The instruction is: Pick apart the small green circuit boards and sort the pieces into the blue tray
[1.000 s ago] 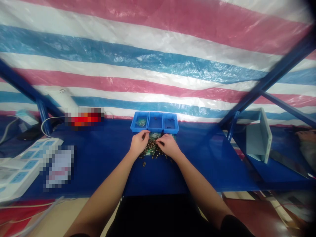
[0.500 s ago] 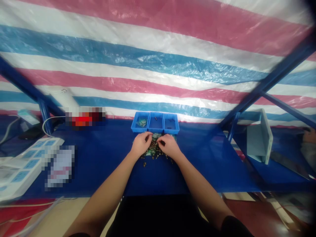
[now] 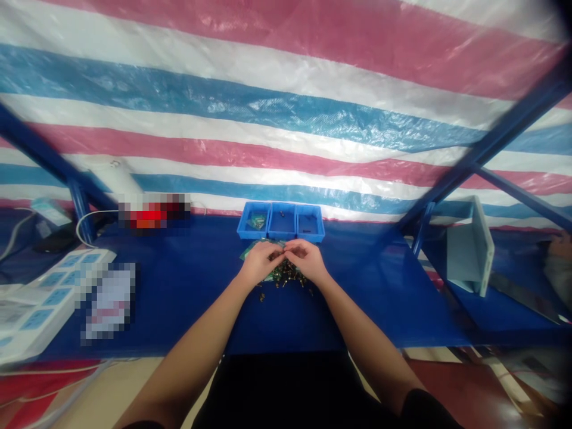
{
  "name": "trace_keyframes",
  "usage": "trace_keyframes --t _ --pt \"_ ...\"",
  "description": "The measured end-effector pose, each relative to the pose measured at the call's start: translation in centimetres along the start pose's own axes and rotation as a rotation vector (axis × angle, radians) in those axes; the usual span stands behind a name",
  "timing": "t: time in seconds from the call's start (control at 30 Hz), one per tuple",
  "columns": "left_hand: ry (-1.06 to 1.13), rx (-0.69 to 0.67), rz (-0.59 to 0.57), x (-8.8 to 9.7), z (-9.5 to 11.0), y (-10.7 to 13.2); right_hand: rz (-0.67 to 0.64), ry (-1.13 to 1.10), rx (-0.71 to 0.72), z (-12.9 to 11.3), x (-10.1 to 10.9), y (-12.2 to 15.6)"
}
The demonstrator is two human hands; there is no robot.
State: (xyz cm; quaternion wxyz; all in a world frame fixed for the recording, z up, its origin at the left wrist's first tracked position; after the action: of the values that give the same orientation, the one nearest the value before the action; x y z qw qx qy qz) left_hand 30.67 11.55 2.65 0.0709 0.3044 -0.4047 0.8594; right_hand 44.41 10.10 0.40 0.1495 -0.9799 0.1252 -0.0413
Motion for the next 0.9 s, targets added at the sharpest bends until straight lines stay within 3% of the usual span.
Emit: trace_keyframes --t 0.13,0.4,0.57,0.9 --pt "-0.013 0.078 0.004 0.0 -0.7 0.1 -0.004 0.019 -0.034 0.4 0.0 0.1" --pt "0.073 0.046 0.034 0.4 -0.2 -0.1 0.009 -0.004 -0.088 0.9 0.6 -0.2" --pt "0.087 0.086 0.005 0.3 -0.2 -0.1 0.019 -0.028 -0.073 0.4 0.6 -0.1" --pt "0.077 0.166 -0.008 0.2 -0.6 0.0 0.006 0.13 0.017 -0.3 0.5 0.0"
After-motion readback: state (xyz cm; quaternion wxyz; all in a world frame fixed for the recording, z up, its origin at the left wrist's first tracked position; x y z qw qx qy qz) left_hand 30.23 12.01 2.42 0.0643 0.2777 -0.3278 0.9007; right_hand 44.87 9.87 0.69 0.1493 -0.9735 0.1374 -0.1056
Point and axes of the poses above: each hand's wrist, its own y-axis away from the middle knuckle, its own x-axis out of the back of the hand, z = x × y, the point moved 9 cm from there along -y, towards the middle knuckle, and after that the axes turned 11 degrees about z, right-handed, at the moved point
